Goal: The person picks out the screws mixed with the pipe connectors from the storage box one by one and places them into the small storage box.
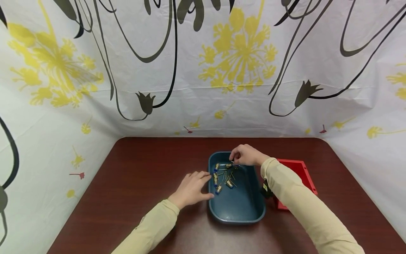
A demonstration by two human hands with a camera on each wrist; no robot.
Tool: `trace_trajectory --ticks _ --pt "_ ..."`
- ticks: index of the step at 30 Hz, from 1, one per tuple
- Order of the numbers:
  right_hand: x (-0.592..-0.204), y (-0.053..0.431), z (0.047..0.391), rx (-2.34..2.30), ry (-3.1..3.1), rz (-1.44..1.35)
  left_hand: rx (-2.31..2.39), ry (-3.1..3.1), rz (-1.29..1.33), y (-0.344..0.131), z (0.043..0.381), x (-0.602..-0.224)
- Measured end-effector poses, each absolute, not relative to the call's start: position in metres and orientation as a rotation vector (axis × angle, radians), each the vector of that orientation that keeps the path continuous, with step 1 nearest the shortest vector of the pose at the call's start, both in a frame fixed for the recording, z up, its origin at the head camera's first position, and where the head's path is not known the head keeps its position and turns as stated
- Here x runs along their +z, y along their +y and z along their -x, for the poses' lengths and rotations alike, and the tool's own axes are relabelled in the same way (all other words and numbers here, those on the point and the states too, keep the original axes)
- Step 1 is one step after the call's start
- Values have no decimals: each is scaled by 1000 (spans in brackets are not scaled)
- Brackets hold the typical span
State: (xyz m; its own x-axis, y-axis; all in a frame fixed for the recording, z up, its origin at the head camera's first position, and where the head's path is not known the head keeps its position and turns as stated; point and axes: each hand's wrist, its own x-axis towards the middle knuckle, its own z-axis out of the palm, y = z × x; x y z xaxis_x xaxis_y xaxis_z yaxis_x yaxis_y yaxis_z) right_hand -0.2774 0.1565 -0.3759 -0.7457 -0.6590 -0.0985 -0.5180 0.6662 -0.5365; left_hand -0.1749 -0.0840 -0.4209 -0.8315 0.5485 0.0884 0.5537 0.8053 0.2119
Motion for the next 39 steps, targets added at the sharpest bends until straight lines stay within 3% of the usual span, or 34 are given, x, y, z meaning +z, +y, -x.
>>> trace_trajectory --ticks 28,39 --pt "-355 217 271 -704 2737 946 -341 -2962 903 -84 174 -420" --pt "-336 271 259 -667 2808 843 -309 -2927 928 -85 176 -420"
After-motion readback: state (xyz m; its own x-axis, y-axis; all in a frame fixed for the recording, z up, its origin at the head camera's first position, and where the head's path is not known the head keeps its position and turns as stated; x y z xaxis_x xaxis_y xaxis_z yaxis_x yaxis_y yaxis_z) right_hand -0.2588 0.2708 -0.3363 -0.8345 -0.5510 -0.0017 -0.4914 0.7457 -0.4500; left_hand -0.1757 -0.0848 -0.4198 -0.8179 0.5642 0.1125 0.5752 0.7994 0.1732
